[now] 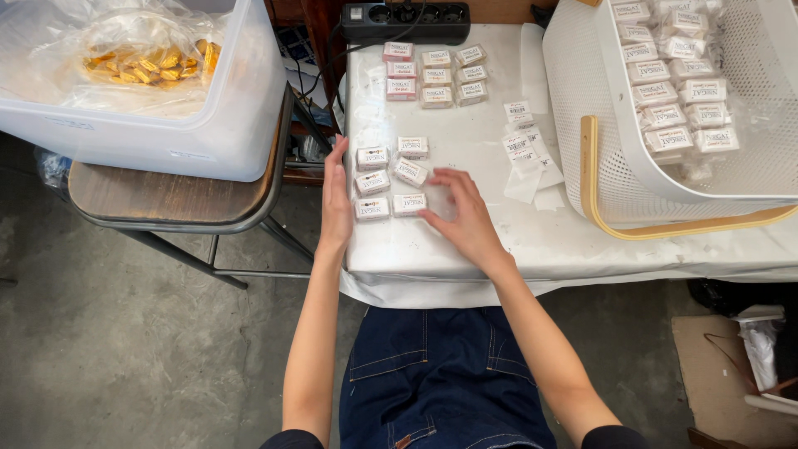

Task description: The person labels small rectangular soap bars by applying printed stickers to their sides. They pick up each soap, align the label, smooth it down, and place the labeled bar into a white basket. The process is repeated for multiple bars.

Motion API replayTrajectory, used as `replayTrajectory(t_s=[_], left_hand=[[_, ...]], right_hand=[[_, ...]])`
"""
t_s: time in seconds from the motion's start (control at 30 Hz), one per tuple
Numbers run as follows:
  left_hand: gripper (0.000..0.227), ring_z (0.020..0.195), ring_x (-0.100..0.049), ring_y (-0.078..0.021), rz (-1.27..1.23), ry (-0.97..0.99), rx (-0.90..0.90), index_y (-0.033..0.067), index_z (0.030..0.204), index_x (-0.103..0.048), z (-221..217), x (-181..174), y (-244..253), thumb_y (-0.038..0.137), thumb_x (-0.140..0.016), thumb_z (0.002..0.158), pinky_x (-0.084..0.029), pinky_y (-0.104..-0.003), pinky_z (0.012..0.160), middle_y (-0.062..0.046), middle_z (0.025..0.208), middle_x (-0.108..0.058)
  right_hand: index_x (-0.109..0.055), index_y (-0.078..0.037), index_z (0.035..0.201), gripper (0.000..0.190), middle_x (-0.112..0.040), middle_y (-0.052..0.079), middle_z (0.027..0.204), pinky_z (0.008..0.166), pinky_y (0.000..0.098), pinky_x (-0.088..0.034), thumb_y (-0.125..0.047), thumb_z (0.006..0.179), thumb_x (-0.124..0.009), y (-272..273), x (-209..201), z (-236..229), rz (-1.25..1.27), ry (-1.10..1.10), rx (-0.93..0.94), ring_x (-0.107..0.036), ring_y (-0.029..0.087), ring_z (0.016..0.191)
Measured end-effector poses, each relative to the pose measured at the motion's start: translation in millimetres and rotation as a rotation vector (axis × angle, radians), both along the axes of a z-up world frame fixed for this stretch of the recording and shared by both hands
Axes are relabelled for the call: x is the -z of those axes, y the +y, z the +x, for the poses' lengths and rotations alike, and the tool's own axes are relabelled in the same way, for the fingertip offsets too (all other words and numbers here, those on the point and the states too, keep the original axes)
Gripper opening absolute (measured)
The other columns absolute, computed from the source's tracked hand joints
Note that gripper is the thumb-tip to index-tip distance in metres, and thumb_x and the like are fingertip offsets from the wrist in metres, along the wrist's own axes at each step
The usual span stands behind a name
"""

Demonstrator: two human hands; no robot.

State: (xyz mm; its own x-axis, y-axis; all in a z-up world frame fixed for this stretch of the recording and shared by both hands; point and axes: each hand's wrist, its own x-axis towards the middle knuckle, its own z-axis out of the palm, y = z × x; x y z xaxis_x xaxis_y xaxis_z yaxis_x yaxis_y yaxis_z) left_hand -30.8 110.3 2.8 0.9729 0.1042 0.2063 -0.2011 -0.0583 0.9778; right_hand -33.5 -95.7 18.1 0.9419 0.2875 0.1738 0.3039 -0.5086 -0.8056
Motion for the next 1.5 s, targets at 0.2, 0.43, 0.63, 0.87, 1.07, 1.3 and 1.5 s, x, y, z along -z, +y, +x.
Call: replayTrajectory(t_s=[0.2, 0.43, 0.63, 0.87, 1.07, 1.3, 1.5], left_hand=[[0.051, 0.146, -0.004, -0.0380, -0.040, -0.029, -0.014, 0.0082, 0.146, -0.034, 22.1, 21.6, -4.5, 0.035, -0.019, 0.105, 0.001, -0.053, 0.118, -0.020, 0.158, -0.015], [0.048, 0.146, -0.004, -0.0382, -0.103, -0.040, 0.002, 0.0092, 0.145, -0.036, 27.5, 20.3, -4.0, 0.033, -0.021, 0.105, 0.000, -0.053, 0.118, -0.021, 0.157, -0.016], [0.047, 0.145, -0.006, -0.0404, -0.107, -0.041, 0.029, 0.0099, 0.145, -0.035, 27.3, 21.6, -4.2, 0.033, -0.023, 0.106, -0.002, -0.053, 0.118, -0.022, 0.157, -0.015], [0.049, 0.144, -0.006, -0.0441, -0.130, -0.026, 0.060, 0.0094, 0.147, -0.033, 22.5, 15.5, -4.9, 0.034, -0.022, 0.106, -0.003, -0.055, 0.117, -0.026, 0.156, -0.013], [0.056, 0.144, -0.006, -0.0454, -0.147, 0.007, 0.089, 0.0083, 0.149, -0.029, 23.0, 7.2, -5.0, 0.041, -0.018, 0.104, -0.001, -0.054, 0.117, -0.027, 0.156, -0.010], [0.057, 0.143, -0.008, -0.0453, -0.142, -0.020, 0.093, 0.0070, 0.148, -0.030, 25.4, 16.3, -4.7, 0.041, -0.016, 0.105, -0.003, -0.053, 0.118, -0.028, 0.156, -0.013], [0.055, 0.143, -0.008, -0.0451, -0.133, -0.036, 0.092, 0.0069, 0.147, -0.031, 26.5, 22.0, -3.9, 0.039, -0.016, 0.105, -0.003, -0.052, 0.118, -0.027, 0.156, -0.013]], right_hand=[[-0.039, -0.001, 0.138, 0.056, -0.033, 0.029, 0.145, 0.110, 0.0608, -0.030, -0.014, 0.091, -0.065, 9.9, -6.5, 27.3, 0.048, -0.008, -0.090, -0.030, 0.049, 0.135], [-0.058, -0.004, 0.125, 0.032, -0.037, 0.021, 0.146, 0.109, 0.0551, -0.033, -0.007, 0.093, -0.059, 6.9, 12.8, 55.6, -0.062, -0.062, -0.226, -0.028, 0.043, 0.138], [-0.062, -0.007, 0.122, 0.028, -0.038, 0.018, 0.146, 0.111, 0.0534, -0.031, -0.009, 0.094, -0.058, 5.1, 18.4, 57.4, -0.043, -0.055, -0.242, -0.029, 0.041, 0.138], [-0.029, -0.007, 0.148, 0.051, -0.017, 0.026, 0.155, 0.118, 0.0536, -0.015, -0.035, 0.105, -0.034, 10.9, 28.1, 56.0, 0.441, 0.173, -0.094, -0.015, 0.041, 0.143], [-0.010, -0.003, 0.152, 0.076, -0.006, 0.023, 0.158, 0.121, 0.0429, -0.004, -0.058, 0.100, -0.019, 26.6, 27.5, 53.4, 0.917, 0.408, 0.015, -0.003, 0.037, 0.146], [-0.014, -0.004, 0.151, 0.057, -0.021, 0.026, 0.154, 0.120, 0.0478, -0.013, -0.032, 0.106, -0.037, 27.3, 37.3, 60.3, 0.690, 0.266, 0.010, -0.014, 0.040, 0.144], [-0.019, -0.007, 0.151, 0.068, -0.015, 0.025, 0.156, 0.118, 0.0475, -0.014, 0.003, 0.093, -0.054, 22.6, 31.4, 59.3, 0.308, 0.152, -0.080, -0.013, 0.039, 0.143]])
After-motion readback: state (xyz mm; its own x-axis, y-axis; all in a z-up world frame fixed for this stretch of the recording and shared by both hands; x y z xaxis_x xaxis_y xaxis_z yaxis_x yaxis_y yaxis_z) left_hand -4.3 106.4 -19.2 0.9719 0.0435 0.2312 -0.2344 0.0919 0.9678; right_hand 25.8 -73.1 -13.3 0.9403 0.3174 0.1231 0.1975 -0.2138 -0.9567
